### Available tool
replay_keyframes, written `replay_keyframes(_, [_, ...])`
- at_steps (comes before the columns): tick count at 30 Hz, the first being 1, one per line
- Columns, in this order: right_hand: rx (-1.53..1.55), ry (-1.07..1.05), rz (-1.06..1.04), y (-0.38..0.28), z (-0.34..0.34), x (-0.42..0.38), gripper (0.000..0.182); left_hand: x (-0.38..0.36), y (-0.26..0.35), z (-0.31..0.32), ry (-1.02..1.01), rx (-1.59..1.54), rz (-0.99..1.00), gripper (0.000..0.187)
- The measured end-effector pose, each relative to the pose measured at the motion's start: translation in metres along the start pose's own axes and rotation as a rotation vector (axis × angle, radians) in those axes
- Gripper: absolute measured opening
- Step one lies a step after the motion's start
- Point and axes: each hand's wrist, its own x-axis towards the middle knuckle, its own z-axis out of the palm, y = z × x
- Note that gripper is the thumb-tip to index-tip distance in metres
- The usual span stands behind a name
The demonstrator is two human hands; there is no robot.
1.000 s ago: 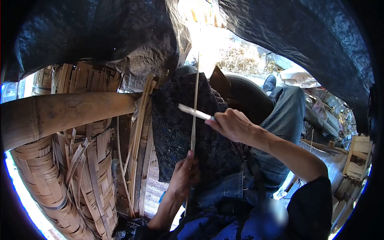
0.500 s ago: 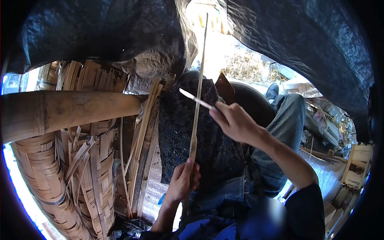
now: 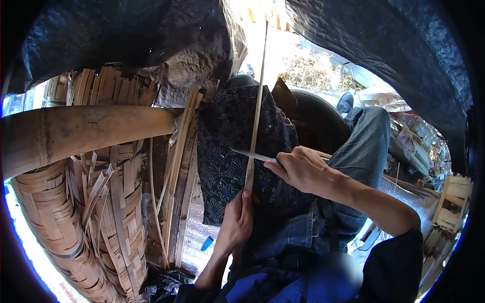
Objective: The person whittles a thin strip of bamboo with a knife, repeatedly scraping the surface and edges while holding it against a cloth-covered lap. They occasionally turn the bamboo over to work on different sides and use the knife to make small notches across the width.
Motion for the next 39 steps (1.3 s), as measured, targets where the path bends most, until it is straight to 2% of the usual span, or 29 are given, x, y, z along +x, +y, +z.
replay_keyframes(10, [-0.104,0.023,-0.06,0.011,0.014,0.007,0.053,0.002,-0.002,0.001,0.007,-0.04,0.014,0.04])
replay_keyframes(13, [-0.188,0.018,-0.033,0.012,0.016,0.013,0.051,0.002,-0.003,0.002,-0.008,-0.067,-0.032,0.04])
replay_keyframes(15, [-0.251,0.139,0.071,0.022,0.015,0.029,0.051,0.0,-0.01,0.006,-0.019,-0.064,0.028,0.042])
replay_keyframes(16, [-0.217,0.082,0.046,0.036,0.008,0.042,0.049,-0.001,-0.008,0.005,-0.017,-0.058,0.033,0.042])
replay_keyframes(19, [-0.187,0.154,-0.026,0.04,-0.005,0.044,0.048,-0.002,-0.001,0.0,-0.039,-0.107,-0.061,0.042])
replay_keyframes(21, [0.031,0.109,-0.034,0.028,-0.002,0.032,0.046,0.001,0.001,-0.004,-0.065,-0.21,-0.118,0.043])
replay_keyframes(22, [0.022,0.189,-0.149,0.024,0.003,0.021,0.047,0.003,0.002,-0.005,-0.061,-0.22,-0.113,0.043])
replay_keyframes(24, [0.074,0.101,-0.088,0.009,0.006,0.002,0.046,0.003,0.002,-0.007,-0.096,-0.267,-0.121,0.044])
replay_keyframes(25, [-0.002,0.044,-0.06,0.008,0.008,-0.003,0.047,0.003,0.002,-0.007,-0.097,-0.268,-0.125,0.044])
replay_keyframes(29, [-0.03,0.077,-0.035,0.013,0.016,-0.004,0.049,0.005,0.002,-0.008,-0.099,-0.25,-0.123,0.045])
replay_keyframes(38, [-0.06,0.007,0.015,0.018,0.023,0.009,0.051,0.001,0.0,-0.005,-0.099,-0.251,-0.126,0.044])
replay_keyframes(39, [-0.063,0.064,0.071,0.024,0.019,0.017,0.052,0.0,-0.001,-0.005,-0.12,-0.261,-0.128,0.044])
